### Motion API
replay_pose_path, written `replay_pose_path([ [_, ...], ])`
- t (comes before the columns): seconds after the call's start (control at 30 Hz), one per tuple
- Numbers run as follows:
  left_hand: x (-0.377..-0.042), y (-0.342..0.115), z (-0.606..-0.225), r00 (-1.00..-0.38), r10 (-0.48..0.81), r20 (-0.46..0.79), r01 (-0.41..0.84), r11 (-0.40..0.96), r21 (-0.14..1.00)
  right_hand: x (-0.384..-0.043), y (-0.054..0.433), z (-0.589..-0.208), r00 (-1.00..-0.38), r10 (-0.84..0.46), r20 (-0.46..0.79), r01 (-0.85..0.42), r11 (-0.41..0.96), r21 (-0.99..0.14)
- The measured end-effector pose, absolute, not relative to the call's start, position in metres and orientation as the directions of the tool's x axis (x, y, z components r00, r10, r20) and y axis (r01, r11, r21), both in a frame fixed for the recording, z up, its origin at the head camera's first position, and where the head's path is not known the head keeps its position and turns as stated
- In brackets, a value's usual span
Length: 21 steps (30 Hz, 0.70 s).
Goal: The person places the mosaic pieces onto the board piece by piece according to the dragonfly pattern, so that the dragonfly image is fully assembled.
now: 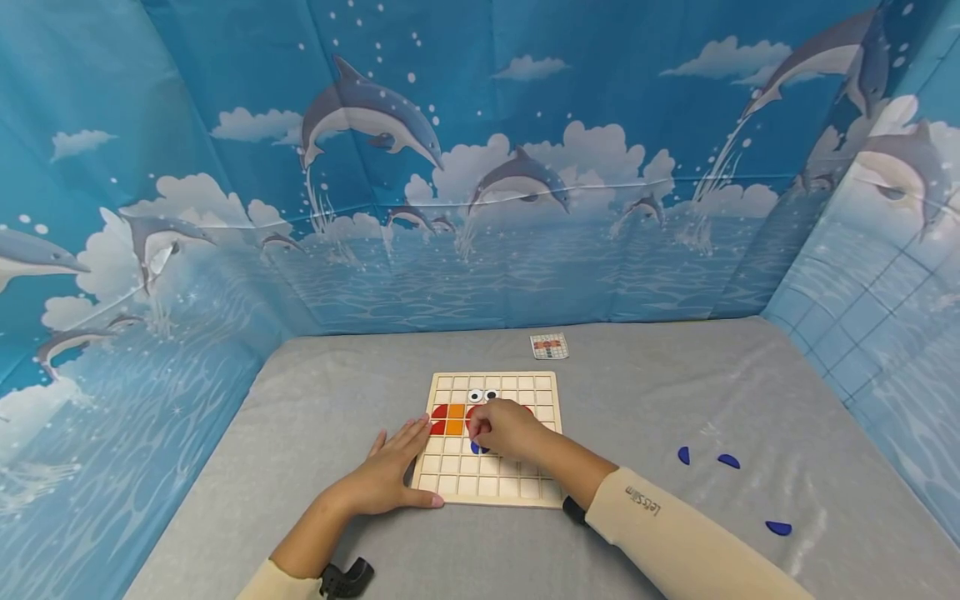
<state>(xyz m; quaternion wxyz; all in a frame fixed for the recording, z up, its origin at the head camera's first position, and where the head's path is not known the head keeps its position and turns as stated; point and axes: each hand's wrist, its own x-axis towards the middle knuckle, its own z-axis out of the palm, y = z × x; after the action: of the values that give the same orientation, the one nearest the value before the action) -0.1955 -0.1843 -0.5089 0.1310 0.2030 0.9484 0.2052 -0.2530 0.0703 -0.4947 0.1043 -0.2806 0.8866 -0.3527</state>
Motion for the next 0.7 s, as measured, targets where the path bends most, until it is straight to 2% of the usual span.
replay_pose_path([
  [0.4,-0.197,-0.184,-0.511,-0.884,0.437,-0.168,0.329,0.835,0.442,-0.254,0.073,-0.494,-0.814,-0.581,0.002,-0.428,0.596,-0.679],
  [0.7,-0.197,-0.183,-0.510,-0.886,0.432,-0.168,0.324,0.836,0.442,-0.253,0.088,-0.483,-0.853,-0.521,0.003,-0.321,0.521,-0.791],
])
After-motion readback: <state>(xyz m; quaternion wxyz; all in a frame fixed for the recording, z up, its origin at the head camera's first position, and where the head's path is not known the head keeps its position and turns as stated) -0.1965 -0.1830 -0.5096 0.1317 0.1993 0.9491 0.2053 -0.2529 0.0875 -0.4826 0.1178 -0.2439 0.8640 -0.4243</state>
